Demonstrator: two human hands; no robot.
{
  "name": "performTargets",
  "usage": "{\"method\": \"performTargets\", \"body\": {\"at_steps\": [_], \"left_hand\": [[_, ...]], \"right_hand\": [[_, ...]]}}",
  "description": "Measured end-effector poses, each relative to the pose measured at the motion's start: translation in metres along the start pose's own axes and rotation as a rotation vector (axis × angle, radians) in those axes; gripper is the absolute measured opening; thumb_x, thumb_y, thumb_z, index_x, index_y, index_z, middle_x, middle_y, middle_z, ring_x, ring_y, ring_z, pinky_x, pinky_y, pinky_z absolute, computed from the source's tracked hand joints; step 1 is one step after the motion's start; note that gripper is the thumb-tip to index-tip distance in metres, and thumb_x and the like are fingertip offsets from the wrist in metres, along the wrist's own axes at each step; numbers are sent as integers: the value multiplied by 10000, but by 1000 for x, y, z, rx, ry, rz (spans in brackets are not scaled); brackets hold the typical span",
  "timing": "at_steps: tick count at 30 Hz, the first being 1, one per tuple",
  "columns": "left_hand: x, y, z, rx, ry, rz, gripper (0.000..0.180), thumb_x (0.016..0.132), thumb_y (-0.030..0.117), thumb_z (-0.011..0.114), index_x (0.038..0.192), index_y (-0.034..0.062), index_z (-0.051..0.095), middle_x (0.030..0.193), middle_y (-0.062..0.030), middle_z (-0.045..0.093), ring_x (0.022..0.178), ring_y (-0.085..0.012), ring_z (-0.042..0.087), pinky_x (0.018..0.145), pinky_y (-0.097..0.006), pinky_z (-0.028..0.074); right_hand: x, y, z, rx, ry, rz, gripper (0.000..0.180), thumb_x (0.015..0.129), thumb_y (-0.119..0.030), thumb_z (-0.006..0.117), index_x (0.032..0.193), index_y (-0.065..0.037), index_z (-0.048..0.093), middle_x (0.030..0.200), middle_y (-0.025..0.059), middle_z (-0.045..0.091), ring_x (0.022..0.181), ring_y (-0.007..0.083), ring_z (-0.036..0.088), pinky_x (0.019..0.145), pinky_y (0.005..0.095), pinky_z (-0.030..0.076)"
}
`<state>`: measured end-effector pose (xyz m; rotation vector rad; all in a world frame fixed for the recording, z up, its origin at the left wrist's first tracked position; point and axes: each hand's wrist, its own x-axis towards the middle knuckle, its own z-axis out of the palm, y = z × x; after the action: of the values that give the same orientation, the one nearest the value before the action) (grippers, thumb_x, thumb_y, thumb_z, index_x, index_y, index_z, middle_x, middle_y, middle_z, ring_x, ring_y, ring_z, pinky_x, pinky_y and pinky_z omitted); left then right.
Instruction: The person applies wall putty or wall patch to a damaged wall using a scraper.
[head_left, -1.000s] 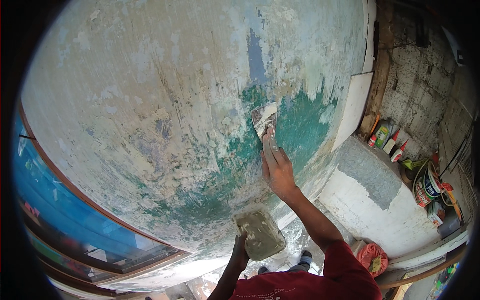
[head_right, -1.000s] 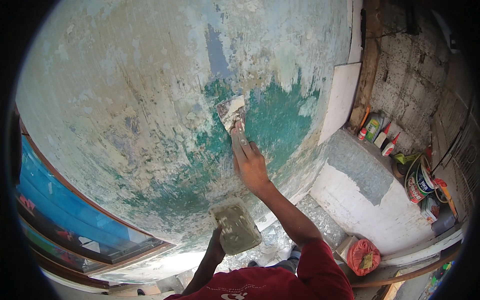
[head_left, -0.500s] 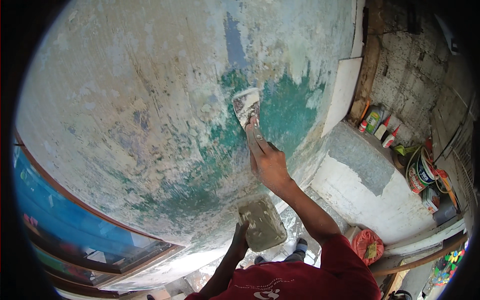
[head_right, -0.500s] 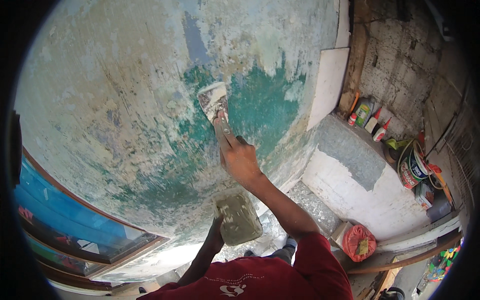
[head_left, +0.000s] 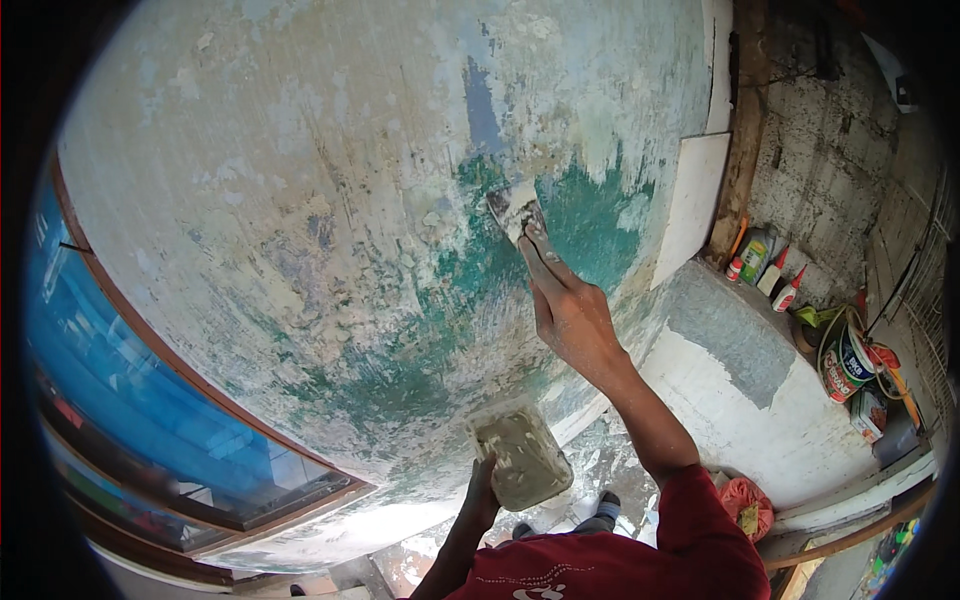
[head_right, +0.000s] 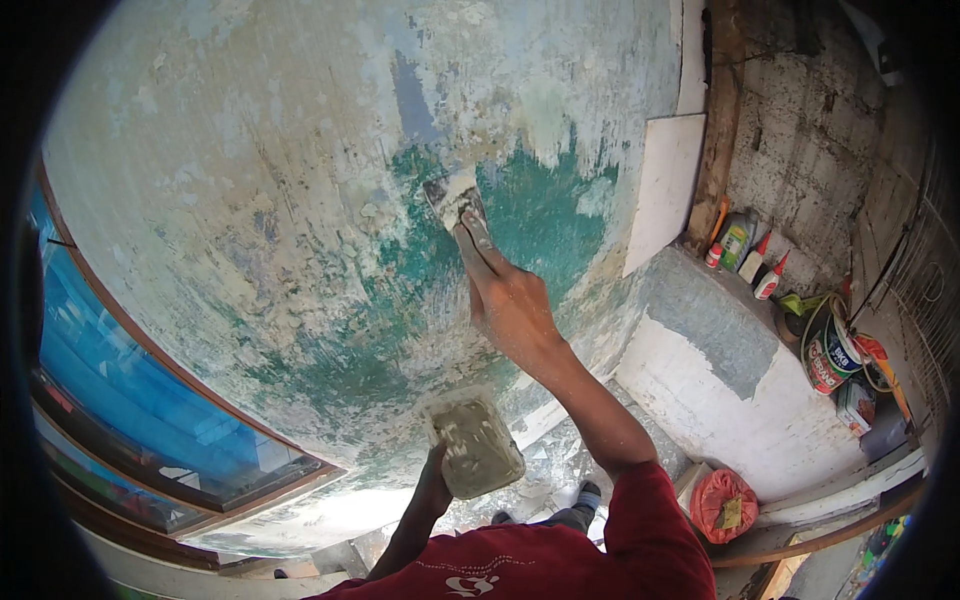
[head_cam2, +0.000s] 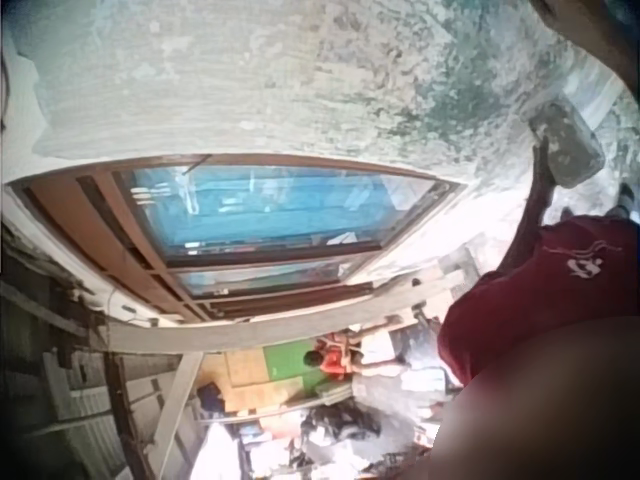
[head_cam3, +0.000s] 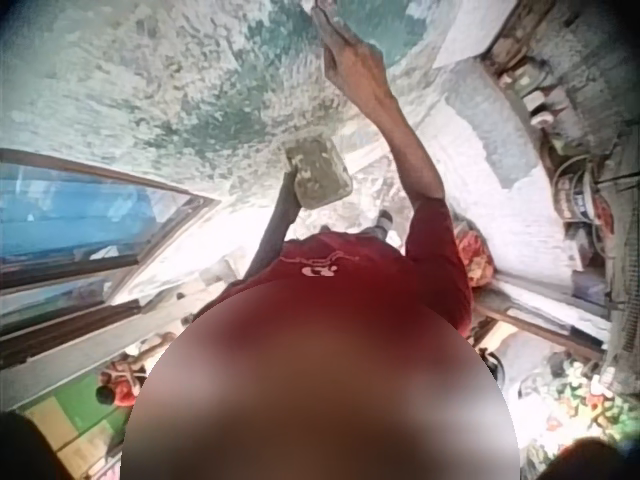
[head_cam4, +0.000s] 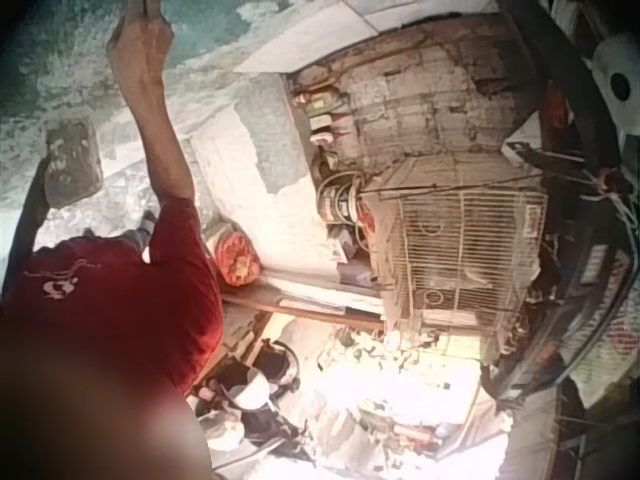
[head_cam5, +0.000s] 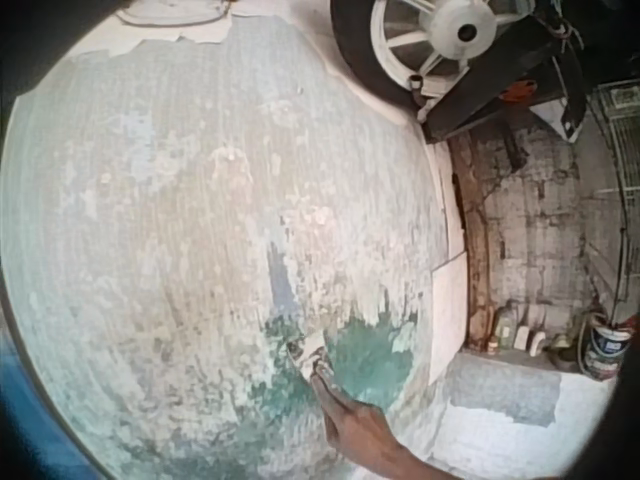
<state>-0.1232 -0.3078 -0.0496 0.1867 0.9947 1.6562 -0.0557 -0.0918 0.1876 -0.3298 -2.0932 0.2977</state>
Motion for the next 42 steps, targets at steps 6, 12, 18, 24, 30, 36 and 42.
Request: {"method": "performTargets", "body": {"at_steps": [6, 12, 18, 24, 30, 36, 42], "left_hand": [[-8, 6, 1, 29, 32, 23, 590, 934, 481, 451, 1362, 82, 371, 1223, -122, 543, 1095, -250, 566, 936, -416, 482], [0, 1, 5, 64, 30, 36, 591, 939, 476, 438, 1371, 80, 360, 1244, -131, 532, 1104, -261, 561, 946, -419, 476], [-3, 2, 13, 49, 29, -9, 597, 937, 475, 447, 1374, 79, 355, 1250, -135, 527, 1117, -263, 552, 959, -421, 466], [3, -3, -9, -6, 31, 27, 611, 919, 435, 514, 1381, 95, 301, 1289, -116, 485, 1156, -250, 535, 934, -420, 489], [8, 1, -12, 11, 21, -16, 606, 917, 424, 521, 1384, 111, 294, 1292, -112, 481, 1141, -250, 542, 913, -430, 501], [13, 3, 3, 105, 68, -48, 641, 914, 494, 478, 1383, 78, 343, 1275, -139, 515, 1139, -266, 545, 974, -419, 454], [17, -1, 5, 61, -8, -122, 612, 907, 435, 534, 1376, 126, 291, 1270, -108, 485, 1100, -245, 563, 889, -430, 511]], "right_hand": [[-23, -6, -24, -119, -265, 41, 452, 844, 11, 552, 1290, -30, 492, 1260, 167, 552, 931, 365, 630, 720, 389, 546], [-26, -4, 5, 10, 99, -30, 490, 832, 24, 571, 1309, -21, 470, 1314, 162, 513, 989, 335, 621, 713, 359, 547], [-23, 26, 60, -114, 154, -39, 532, 828, 25, 581, 1338, 0, 433, 1359, 155, 473, 849, 293, 648, 644, 325, 543], [-13, 41, 97, -82, 223, -102, 539, 823, 22, 577, 1342, -8, 435, 1347, 152, 486, 773, 298, 641, 610, 330, 541], [-32, 38, 85, -58, 150, -119, 632, 754, 56, 576, 1361, -9, 413, 1455, 119, 363, 780, 256, 652, 603, 309, 550], [-45, 21, 37, 46, 73, -63, 642, 766, 73, 559, 1377, -12, 385, 1424, 129, 407, 775, 286, 657, 583, 319, 539], [-10, 20, 29, 27, 36, 17, 539, 837, 34, 543, 1359, -25, 422, 1350, 160, 480, 979, 328, 630, 656, 340, 557]]}}
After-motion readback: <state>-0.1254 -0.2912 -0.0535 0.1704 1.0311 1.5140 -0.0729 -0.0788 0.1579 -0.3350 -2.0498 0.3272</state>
